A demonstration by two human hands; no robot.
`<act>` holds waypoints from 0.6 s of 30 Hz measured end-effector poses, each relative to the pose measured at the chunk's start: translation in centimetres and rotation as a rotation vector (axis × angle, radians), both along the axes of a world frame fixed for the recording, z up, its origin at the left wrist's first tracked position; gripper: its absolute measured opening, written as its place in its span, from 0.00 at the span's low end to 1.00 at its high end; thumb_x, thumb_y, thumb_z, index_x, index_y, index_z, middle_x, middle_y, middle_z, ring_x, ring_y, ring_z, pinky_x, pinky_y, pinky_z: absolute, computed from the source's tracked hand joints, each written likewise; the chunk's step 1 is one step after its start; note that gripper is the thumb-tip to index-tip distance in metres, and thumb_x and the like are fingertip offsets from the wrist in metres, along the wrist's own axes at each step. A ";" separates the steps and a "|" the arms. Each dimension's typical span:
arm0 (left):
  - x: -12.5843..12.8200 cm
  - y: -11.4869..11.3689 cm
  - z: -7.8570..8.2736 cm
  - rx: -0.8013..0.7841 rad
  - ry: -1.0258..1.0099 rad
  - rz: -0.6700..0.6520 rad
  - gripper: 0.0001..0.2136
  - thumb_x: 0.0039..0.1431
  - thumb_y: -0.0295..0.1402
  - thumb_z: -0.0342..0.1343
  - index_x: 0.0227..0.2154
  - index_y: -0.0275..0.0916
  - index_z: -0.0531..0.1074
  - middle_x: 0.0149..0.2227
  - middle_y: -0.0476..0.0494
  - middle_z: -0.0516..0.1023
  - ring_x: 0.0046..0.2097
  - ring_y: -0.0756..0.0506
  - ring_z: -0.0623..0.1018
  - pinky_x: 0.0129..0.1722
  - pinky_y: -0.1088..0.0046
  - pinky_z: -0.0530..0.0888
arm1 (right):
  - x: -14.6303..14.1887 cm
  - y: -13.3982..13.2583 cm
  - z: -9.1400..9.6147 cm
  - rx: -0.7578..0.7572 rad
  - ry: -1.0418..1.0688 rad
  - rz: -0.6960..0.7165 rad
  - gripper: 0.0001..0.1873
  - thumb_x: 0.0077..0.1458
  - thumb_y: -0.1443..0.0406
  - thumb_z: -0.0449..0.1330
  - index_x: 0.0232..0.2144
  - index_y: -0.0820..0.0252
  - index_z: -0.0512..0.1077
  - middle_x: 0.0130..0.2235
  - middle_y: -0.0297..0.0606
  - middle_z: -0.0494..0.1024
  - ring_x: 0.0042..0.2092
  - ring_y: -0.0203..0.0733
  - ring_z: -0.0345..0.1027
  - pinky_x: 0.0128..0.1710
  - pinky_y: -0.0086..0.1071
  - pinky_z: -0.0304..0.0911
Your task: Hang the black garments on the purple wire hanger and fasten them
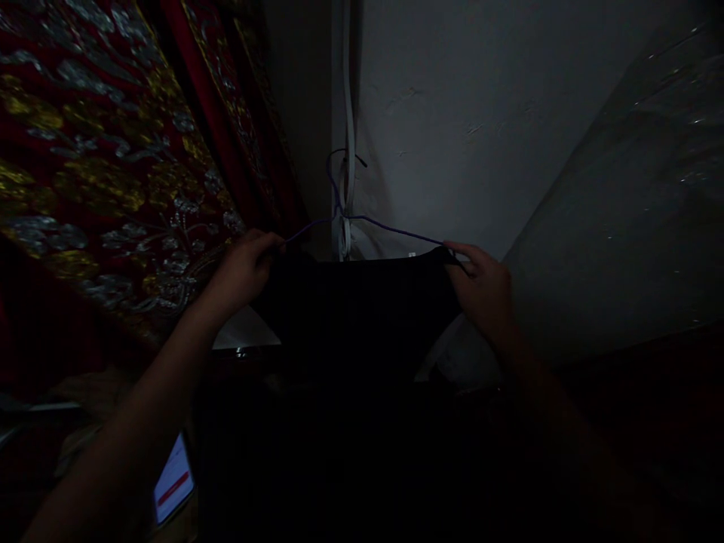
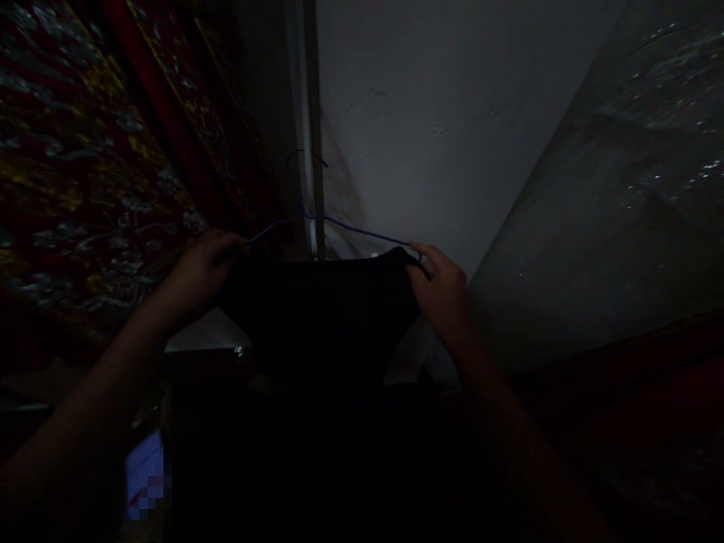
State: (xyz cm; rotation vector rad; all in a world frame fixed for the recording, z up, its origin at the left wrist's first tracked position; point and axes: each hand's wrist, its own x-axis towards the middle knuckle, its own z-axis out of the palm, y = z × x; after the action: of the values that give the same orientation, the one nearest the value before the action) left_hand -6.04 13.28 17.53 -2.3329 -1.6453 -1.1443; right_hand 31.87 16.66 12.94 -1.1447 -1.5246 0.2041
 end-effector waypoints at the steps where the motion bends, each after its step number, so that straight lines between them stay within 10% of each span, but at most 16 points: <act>1: -0.1 0.0 -0.2 -0.005 -0.009 -0.006 0.13 0.57 0.27 0.48 0.41 0.39 0.75 0.42 0.41 0.75 0.46 0.41 0.75 0.52 0.62 0.70 | 0.2 0.1 0.0 -0.023 -0.021 0.024 0.10 0.55 0.60 0.62 0.36 0.58 0.78 0.27 0.37 0.77 0.28 0.42 0.69 0.25 0.32 0.59; 9: 0.1 -0.1 -0.6 -0.141 -0.110 -0.020 0.13 0.59 0.30 0.48 0.42 0.40 0.75 0.41 0.45 0.79 0.42 0.43 0.76 0.49 0.65 0.71 | 0.7 1.0 -0.8 0.064 0.132 -0.040 0.26 0.49 0.63 0.65 0.52 0.59 0.72 0.22 0.26 0.67 0.22 0.35 0.59 0.22 0.29 0.53; 13: 0.0 -0.3 -0.5 -0.093 -0.114 0.033 0.13 0.62 0.32 0.47 0.44 0.40 0.74 0.43 0.45 0.80 0.43 0.43 0.77 0.49 0.67 0.71 | 1.2 0.7 -0.4 0.015 0.093 0.011 0.09 0.50 0.59 0.64 0.32 0.59 0.76 0.21 0.29 0.66 0.23 0.35 0.60 0.23 0.29 0.53; 18: -0.6 -0.1 -1.0 0.042 -0.173 0.240 0.17 0.67 0.40 0.48 0.51 0.36 0.71 0.49 0.36 0.78 0.51 0.37 0.77 0.53 0.60 0.70 | 2.4 0.6 0.8 -0.177 0.136 0.238 0.18 0.46 0.51 0.68 0.20 0.58 0.71 0.20 0.33 0.69 0.21 0.35 0.62 0.20 0.30 0.55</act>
State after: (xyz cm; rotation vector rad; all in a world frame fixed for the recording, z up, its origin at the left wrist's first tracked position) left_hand -6.61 13.22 16.50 -1.9926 -1.8741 -1.3435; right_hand 34.23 17.30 13.75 -1.0610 -1.5415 0.5766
